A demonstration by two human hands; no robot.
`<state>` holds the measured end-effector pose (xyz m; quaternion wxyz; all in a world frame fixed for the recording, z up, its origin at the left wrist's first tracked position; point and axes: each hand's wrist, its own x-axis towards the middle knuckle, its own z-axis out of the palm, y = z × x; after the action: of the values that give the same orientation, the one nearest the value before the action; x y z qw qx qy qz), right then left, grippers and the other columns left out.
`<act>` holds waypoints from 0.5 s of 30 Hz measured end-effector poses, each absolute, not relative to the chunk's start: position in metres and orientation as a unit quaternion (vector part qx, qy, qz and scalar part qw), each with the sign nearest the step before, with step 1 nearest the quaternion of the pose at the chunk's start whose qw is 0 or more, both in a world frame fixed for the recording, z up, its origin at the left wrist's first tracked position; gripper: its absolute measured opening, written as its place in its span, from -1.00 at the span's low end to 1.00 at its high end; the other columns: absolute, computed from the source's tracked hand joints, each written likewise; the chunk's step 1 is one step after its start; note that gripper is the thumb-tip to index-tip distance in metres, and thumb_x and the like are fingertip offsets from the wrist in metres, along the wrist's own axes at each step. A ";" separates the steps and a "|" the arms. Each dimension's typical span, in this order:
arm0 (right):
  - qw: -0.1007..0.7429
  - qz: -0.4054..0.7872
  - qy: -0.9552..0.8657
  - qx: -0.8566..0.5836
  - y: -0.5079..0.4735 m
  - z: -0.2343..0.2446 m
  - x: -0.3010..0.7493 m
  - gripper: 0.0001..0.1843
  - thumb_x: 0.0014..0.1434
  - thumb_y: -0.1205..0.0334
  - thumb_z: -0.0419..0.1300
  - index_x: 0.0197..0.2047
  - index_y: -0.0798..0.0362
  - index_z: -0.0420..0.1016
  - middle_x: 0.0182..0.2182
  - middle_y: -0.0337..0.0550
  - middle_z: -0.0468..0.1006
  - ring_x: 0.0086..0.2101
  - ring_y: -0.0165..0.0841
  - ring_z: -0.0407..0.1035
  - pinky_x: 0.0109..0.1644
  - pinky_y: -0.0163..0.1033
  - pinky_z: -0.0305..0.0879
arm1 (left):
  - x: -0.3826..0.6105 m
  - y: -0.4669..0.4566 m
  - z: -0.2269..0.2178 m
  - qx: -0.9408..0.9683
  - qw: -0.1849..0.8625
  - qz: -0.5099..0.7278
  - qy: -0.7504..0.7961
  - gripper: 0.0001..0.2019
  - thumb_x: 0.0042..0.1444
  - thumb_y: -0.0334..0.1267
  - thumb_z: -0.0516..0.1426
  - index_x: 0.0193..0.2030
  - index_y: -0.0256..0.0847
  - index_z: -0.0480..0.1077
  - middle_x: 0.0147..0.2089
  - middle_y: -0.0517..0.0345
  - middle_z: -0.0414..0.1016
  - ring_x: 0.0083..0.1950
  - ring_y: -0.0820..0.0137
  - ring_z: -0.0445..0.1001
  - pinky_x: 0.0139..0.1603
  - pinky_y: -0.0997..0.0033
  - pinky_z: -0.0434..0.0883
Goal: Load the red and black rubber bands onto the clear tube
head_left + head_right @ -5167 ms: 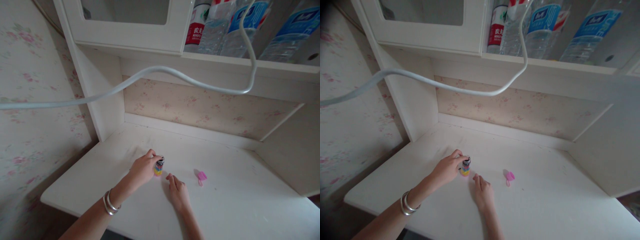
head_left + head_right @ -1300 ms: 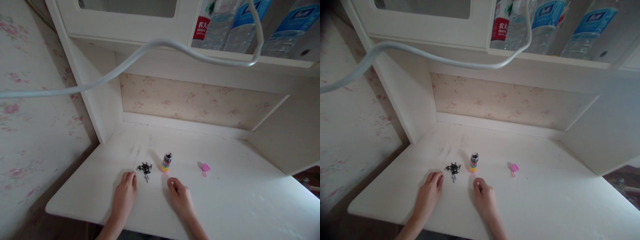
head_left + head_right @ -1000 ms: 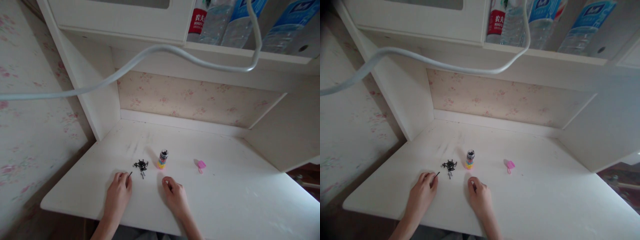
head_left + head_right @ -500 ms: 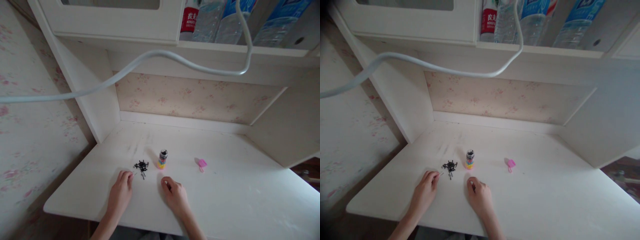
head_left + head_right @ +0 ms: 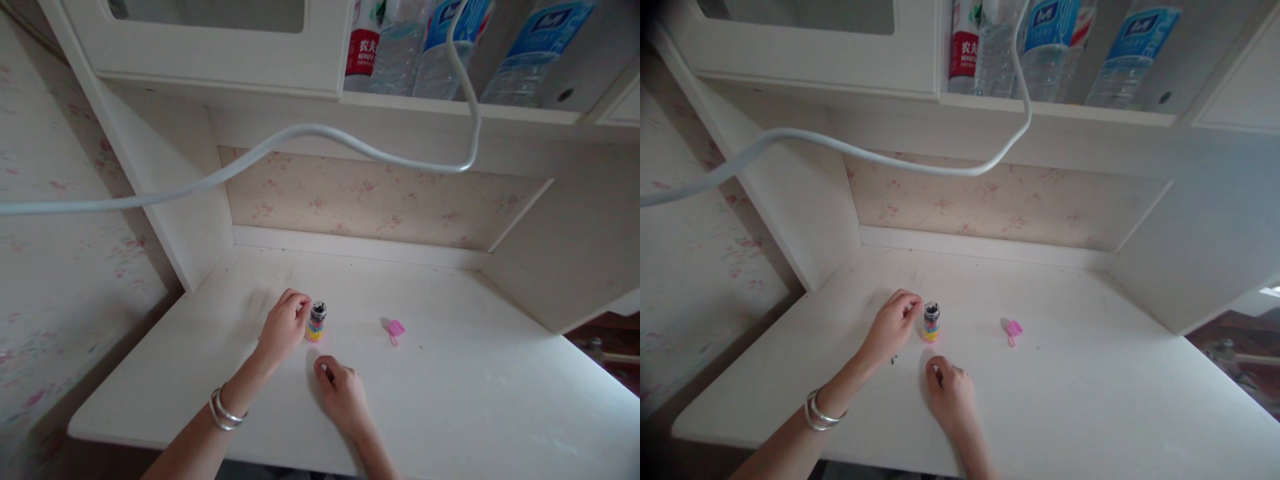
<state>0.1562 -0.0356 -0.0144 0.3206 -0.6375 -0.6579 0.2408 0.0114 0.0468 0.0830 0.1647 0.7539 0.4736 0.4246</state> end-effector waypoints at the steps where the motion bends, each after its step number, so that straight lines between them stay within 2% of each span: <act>1: 0.322 0.242 -0.658 -0.636 -0.035 -0.014 0.156 -0.68 0.25 0.12 -0.07 -0.23 -0.03 0.50 -0.60 -0.25 0.47 -0.58 -0.40 0.33 -0.46 -0.37 0.06 | 0.014 0.049 0.082 0.757 0.165 0.420 0.473 -0.79 0.23 -0.24 -0.04 -0.27 -0.21 0.39 -0.22 0.11 0.41 -0.24 0.45 0.40 -0.19 0.45 0.36; 5: 0.319 0.243 -0.659 -0.636 -0.034 -0.013 0.157 -0.68 0.24 0.14 -0.06 -0.23 -0.03 0.51 -0.58 -0.24 0.50 -0.55 -0.40 0.35 -0.45 -0.37 0.07 | 0.018 0.052 0.078 0.767 0.165 0.397 0.477 -0.80 0.23 -0.25 -0.03 -0.25 -0.20 0.40 -0.21 0.11 0.42 -0.19 0.43 0.41 -0.17 0.44 0.37; 11: 0.323 0.240 -0.657 -0.638 -0.034 -0.013 0.156 -0.68 0.22 0.12 -0.05 -0.25 -0.02 0.52 -0.58 -0.22 0.51 -0.58 -0.40 0.33 -0.47 -0.37 0.06 | 0.013 0.053 0.071 0.763 0.165 0.415 0.468 -0.72 0.28 -0.25 -0.11 -0.12 -0.19 0.40 -0.13 0.08 0.43 -0.07 0.41 0.41 0.03 0.35 0.35; 15: 0.321 0.240 -0.655 -0.640 -0.034 -0.013 0.156 -0.68 0.23 0.13 -0.05 -0.25 -0.03 0.52 -0.59 -0.22 0.50 -0.58 -0.40 0.33 -0.46 -0.37 0.07 | 0.003 0.045 0.066 0.760 0.146 0.415 0.479 -0.73 0.26 -0.32 -0.11 -0.06 -0.16 0.38 -0.09 0.08 0.39 -0.06 0.41 0.41 0.03 0.34 0.37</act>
<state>0.1564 -0.0344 -0.0126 0.3212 -0.6403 -0.6552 0.2399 0.0032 0.0449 0.0664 0.1459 0.7600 0.4786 0.4149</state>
